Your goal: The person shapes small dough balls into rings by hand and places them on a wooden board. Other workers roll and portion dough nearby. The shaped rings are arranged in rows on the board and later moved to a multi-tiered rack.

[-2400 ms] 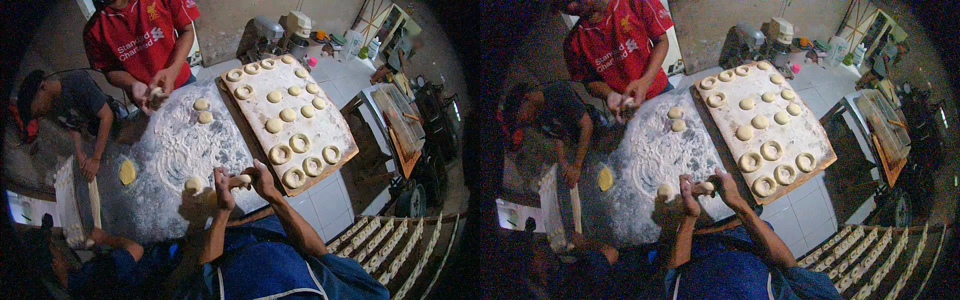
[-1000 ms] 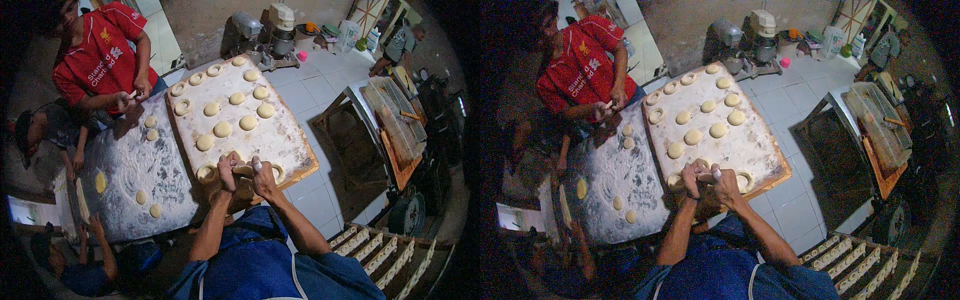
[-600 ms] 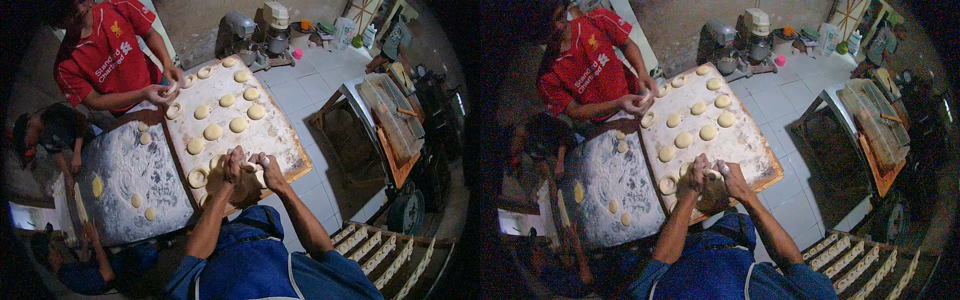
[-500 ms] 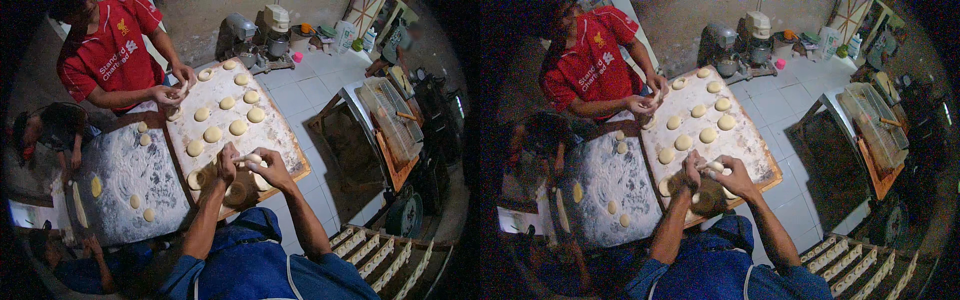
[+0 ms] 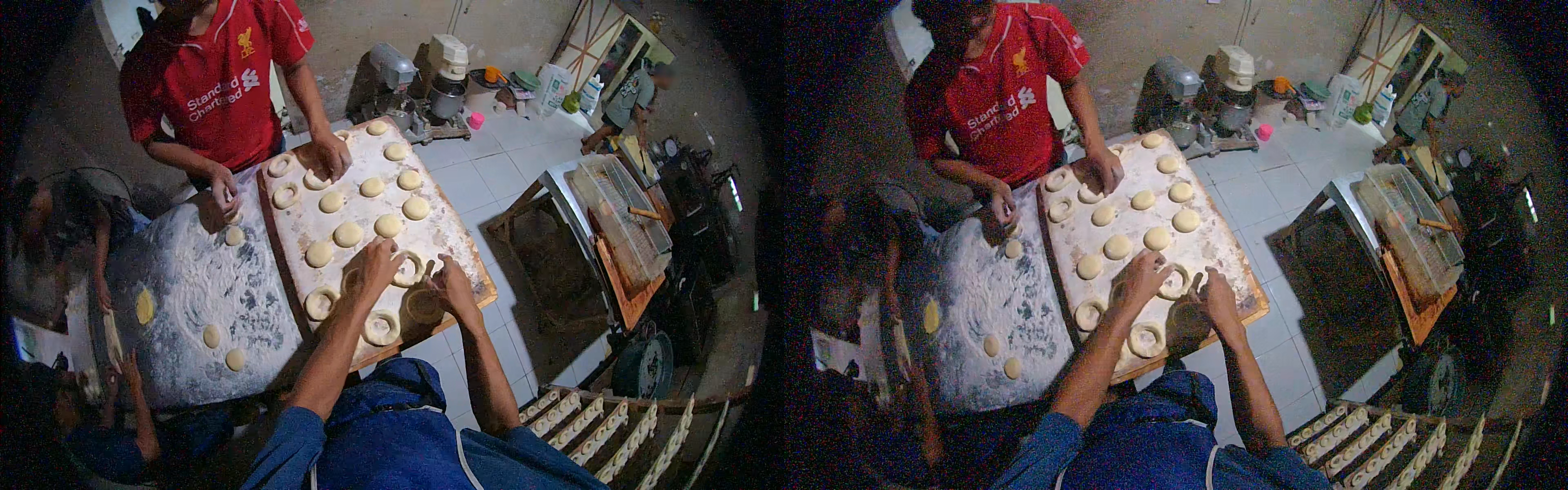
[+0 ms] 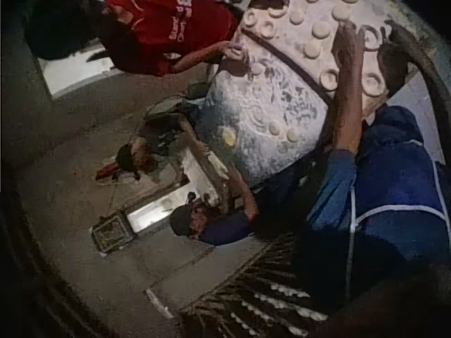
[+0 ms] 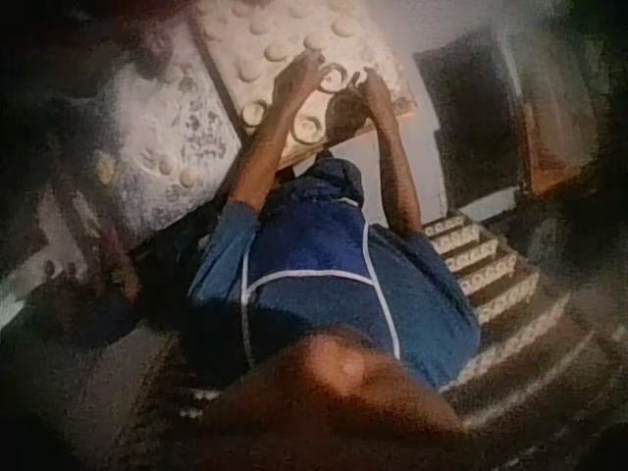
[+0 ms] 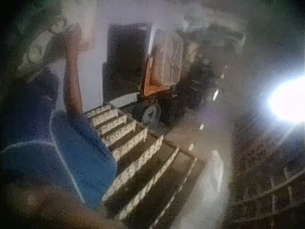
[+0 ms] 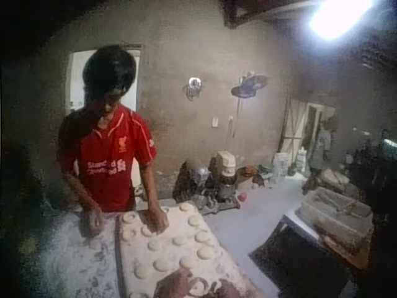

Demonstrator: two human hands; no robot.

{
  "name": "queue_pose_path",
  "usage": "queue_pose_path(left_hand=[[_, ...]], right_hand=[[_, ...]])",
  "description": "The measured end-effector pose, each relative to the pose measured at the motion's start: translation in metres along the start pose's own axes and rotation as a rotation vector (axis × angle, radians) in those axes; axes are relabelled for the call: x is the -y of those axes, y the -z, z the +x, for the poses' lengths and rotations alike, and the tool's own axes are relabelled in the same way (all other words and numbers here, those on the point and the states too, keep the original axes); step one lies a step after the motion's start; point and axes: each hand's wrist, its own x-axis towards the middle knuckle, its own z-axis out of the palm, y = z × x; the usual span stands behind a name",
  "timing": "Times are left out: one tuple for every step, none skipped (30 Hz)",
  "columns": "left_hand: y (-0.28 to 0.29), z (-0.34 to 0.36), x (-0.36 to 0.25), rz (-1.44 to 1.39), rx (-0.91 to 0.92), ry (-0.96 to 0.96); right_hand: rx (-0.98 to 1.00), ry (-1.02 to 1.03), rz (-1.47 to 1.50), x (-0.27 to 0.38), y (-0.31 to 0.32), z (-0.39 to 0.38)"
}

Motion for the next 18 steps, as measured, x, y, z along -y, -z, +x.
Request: queue_pose_path(left_hand=[[0.003,-0.005,-0.002,0.052,-0.001,0.031],[0.005,-0.014,-0.006,0.063,-0.113,-0.061],[0.019,-0.027,-0.022,0.106,-0.151,-0.051],[0.032,-0.041,-0.031,0.156,-0.186,-0.033],[0.034,-0.056,-0.014,0.114,-0.279,-0.072],[0.037,-0.076,0.008,0.067,-0.367,-0.114],[0.073,-0.106,0.007,0.028,-0.327,0.011],[0.070,-0.136,0.051,-0.085,-0.446,0.159],[0.093,-0.166,0.077,-0.075,-0.556,0.142],[0.107,-0.208,0.113,0.130,-0.626,0.225],[0.137,-0.238,0.115,0.175,-0.611,0.466],[0.143,-0.280,0.162,0.238,-0.694,0.489],[0.154,-0.301,0.180,0.473,-0.669,0.477],[0.166,-0.306,0.178,0.443,-0.588,0.538],[0.184,-0.310,0.167,0.409,-0.505,0.602],[0.196,-0.312,0.164,0.370,-0.425,0.660],[0.199,-0.315,0.172,0.448,-0.415,0.540],[0.203,-0.312,0.175,0.288,-0.375,0.576]], right_hand=[[-0.001,0.016,0.016,0.007,-0.006,0.000],[-0.036,0.095,0.057,-0.002,-0.009,-0.001],[-0.013,-0.001,0.107,0.000,-0.003,-0.009],[0.064,-0.098,0.192,0.015,0.010,-0.015],[-0.034,-0.060,0.353,0.022,0.011,-0.022],[-0.058,-0.078,0.517,0.027,0.008,-0.032],[-0.061,-0.130,0.603,0.028,0.011,-0.046],[-0.045,-0.202,0.607,0.053,0.016,-0.054],[-0.113,-0.164,0.540,0.050,0.015,-0.064],[-0.101,-0.278,0.624,0.069,0.020,-0.065],[-0.078,-0.271,0.597,0.084,0.022,-0.067],[-0.041,-0.255,0.571,0.100,0.018,-0.069],[-0.022,-0.242,0.636,0.110,0.007,-0.072],[0.016,-0.221,0.700,0.124,-0.006,-0.071],[0.082,-0.193,0.629,0.136,-0.021,-0.070],[0.217,-0.187,0.604,0.148,-0.034,-0.067],[0.316,-0.201,0.630,0.166,-0.048,-0.068],[0.376,-0.055,0.477,0.165,-0.069,-0.070]])
